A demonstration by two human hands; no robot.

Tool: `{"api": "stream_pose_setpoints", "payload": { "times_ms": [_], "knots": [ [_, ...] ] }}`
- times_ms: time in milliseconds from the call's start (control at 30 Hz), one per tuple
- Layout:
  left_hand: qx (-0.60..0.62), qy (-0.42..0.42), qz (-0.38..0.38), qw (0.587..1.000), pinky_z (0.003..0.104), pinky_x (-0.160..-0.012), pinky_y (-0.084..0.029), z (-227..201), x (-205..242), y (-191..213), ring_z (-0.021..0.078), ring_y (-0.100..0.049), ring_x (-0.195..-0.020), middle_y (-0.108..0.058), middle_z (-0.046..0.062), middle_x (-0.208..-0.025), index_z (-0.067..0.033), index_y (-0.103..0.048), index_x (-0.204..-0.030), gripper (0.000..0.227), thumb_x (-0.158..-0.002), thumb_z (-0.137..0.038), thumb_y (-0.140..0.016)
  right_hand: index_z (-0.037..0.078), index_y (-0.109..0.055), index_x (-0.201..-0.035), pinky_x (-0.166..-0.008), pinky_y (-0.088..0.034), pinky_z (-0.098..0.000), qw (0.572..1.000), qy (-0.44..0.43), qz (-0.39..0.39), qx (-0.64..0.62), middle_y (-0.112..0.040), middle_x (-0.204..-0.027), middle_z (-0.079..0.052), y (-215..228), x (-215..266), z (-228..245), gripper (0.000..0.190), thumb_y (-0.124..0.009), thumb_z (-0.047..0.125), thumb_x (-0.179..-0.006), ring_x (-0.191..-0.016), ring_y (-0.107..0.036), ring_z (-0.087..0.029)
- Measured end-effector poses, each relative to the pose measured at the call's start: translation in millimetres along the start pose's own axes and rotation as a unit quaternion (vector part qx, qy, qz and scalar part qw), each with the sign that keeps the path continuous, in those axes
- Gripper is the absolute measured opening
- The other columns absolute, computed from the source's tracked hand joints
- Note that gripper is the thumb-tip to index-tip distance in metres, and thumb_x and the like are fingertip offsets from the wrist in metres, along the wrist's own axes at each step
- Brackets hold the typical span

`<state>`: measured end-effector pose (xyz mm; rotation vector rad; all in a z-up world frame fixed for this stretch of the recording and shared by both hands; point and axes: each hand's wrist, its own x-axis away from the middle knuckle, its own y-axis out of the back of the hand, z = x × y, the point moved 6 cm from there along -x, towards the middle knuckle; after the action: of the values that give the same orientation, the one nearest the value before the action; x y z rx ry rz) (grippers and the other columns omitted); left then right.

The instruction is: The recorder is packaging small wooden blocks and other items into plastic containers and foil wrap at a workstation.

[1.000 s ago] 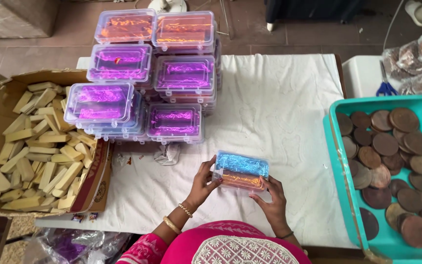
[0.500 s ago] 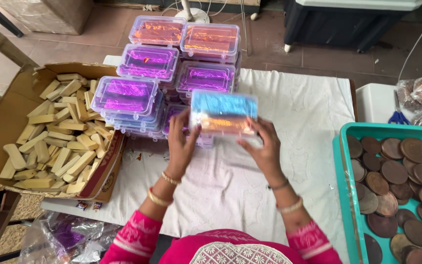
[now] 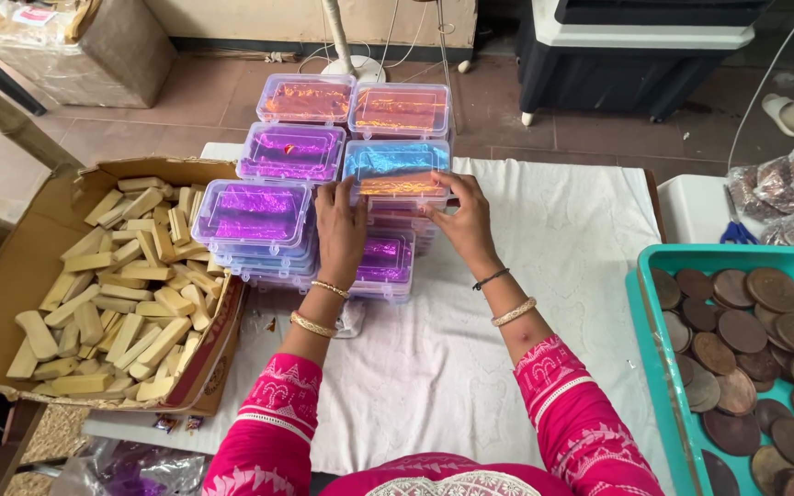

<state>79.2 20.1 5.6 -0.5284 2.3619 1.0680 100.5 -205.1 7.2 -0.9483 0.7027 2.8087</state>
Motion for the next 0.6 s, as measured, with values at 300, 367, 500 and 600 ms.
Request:
{"api": "stream_pose_setpoints", "payload": {
  "times_ms": [300,367,500,600],
  "knots": [
    [-0.020,-0.047,0.013,0.999,0.049,-0.100,-0.049,-3,0,-3,0.0383,-0.053,-0.117,-0.050,0.022,-0.134,-0.0027,-0.060,-0.136,0.038,-0.100,-0.010,-0.065,0.016,-0.068,-0.127,-0.087,-0.059,-0.0328,1.000,-0.011,0.002,0.029,-0.066,-0.113,-0.004,-7,-1,-6,0.056,-0.093,0.017,-0.076,-0.103,-0.067,-0.020],
    [-0.038,-0.042,0.024,0.998,0.050,-0.101,-0.048,-9,0,0,0.0405,-0.049,-0.121,-0.049,0.023,-0.135,-0.0029,-0.058,-0.136,0.040,-0.099,-0.012,-0.066,0.015,-0.066,-0.131,-0.089,-0.059,-0.0329,1.000,0.004,0.012,0.019,-0.066,-0.118,-0.005,-5,-1,-2,0.059,-0.091,0.016,-0.077,-0.107,-0.066,-0.020],
    [-0.166,-0.142,0.033,0.975,0.058,-0.111,-0.037,-27,3,-5,0.0444,-0.038,-0.135,-0.046,0.024,-0.141,-0.0076,-0.054,-0.141,0.050,-0.095,-0.022,-0.067,0.003,-0.052,-0.139,-0.087,-0.056,-0.0339,0.997,0.061,-0.041,-0.011,-0.061,-0.125,-0.014,4,7,21,0.074,-0.088,0.017,-0.075,-0.112,-0.061,-0.024],
    [-0.154,-0.213,0.067,0.963,0.057,-0.120,-0.030,-36,5,-18,0.0408,-0.037,-0.144,-0.046,0.019,-0.150,-0.0168,-0.049,-0.149,0.054,-0.098,-0.016,-0.064,0.005,-0.064,-0.111,-0.072,-0.056,-0.0254,0.988,-0.104,-0.097,-0.061,-0.072,-0.096,-0.004,-22,42,-54,0.029,-0.084,0.017,-0.094,-0.082,-0.069,-0.012]
  ]
}}
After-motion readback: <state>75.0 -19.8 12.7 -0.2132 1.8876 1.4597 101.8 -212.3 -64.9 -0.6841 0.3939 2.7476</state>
